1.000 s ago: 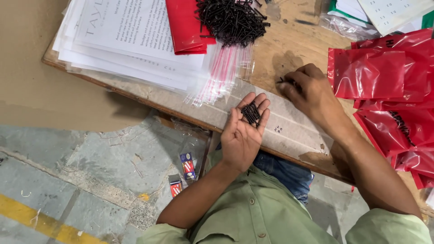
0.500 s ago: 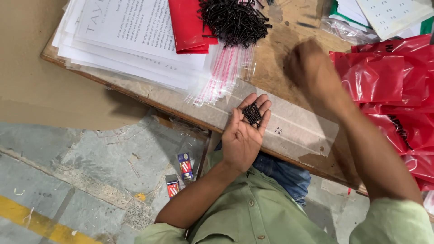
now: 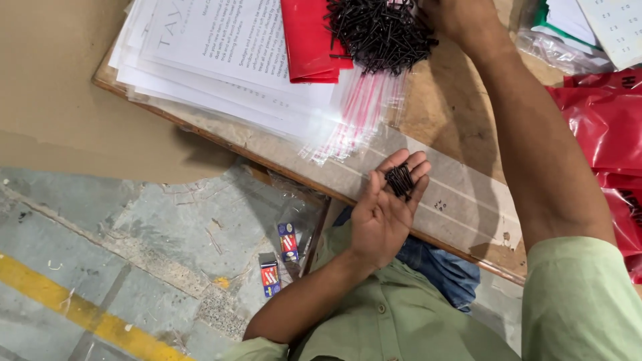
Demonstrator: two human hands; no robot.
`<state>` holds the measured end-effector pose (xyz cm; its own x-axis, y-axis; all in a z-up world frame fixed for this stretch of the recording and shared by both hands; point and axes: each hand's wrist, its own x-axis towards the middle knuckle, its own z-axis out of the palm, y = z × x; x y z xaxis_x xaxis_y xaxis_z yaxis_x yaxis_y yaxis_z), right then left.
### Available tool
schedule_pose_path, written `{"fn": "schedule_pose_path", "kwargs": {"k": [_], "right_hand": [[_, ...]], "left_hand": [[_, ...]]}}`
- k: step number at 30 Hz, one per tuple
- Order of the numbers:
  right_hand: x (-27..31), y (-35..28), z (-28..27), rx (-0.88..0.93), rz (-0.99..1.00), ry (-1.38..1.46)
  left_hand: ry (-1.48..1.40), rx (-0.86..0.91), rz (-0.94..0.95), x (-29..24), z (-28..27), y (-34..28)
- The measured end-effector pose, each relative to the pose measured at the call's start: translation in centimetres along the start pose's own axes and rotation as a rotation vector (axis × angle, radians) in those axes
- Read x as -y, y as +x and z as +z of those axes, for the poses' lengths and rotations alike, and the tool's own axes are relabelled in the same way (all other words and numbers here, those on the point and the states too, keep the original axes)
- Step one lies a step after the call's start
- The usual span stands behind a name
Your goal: The person counts black pins from a pile into their hand, then folds a red plastic bag into a bow shape and ties it with a red ribbon. They pull the ribbon tight, trim the ends with scissors, and set the finished bow on the table.
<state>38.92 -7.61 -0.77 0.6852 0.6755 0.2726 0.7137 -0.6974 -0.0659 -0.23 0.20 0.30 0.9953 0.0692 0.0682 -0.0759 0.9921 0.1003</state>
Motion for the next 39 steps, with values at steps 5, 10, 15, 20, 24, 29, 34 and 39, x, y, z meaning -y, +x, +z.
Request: {"fn": "schedule_pose_path", "kwargs": {"k": [5,10,15,20,24,29,34,39], "right_hand": [[3.0,-0.4,-3.2,-0.045,-0.155,0.038],[3.1,-0.6,-5.8,0.095,0.133,0.189],[3.2,-7.5,-11.2,0.189,0.406,1.016],[6.1,-16.6,-14.1,0.308,0.747,1.29],[7.3,-20.8,-13.2,0.409,0.717,1.408],[9.6,-22.3,-13.8,0.332,0.565,1.55],[10.2,-23.0,-14.2,0.306,0.531,1.51],[10.5,-23.7,-14.5,0.247,0.583,1.551]], "left_hand": [[-0.019,0.031,-0.019,0.0,-0.5,0.2],[-0.02,0.032,-0.014,-0.1,-0.4,0.1],[-0.065,-0.017,-0.025,0.1,0.0,0.7],[-0.062,-0.126,-0.059,0.4,0.9,2.2],[-0.062,-0.145,-0.079,1.2,1.4,3.3],[-0.107,-0.136,-0.116,2.3,1.7,3.6],[-0.12,-0.132,-0.127,2.7,1.4,3.6],[-0.113,-0.149,-0.14,2.7,1.5,3.6]]}}
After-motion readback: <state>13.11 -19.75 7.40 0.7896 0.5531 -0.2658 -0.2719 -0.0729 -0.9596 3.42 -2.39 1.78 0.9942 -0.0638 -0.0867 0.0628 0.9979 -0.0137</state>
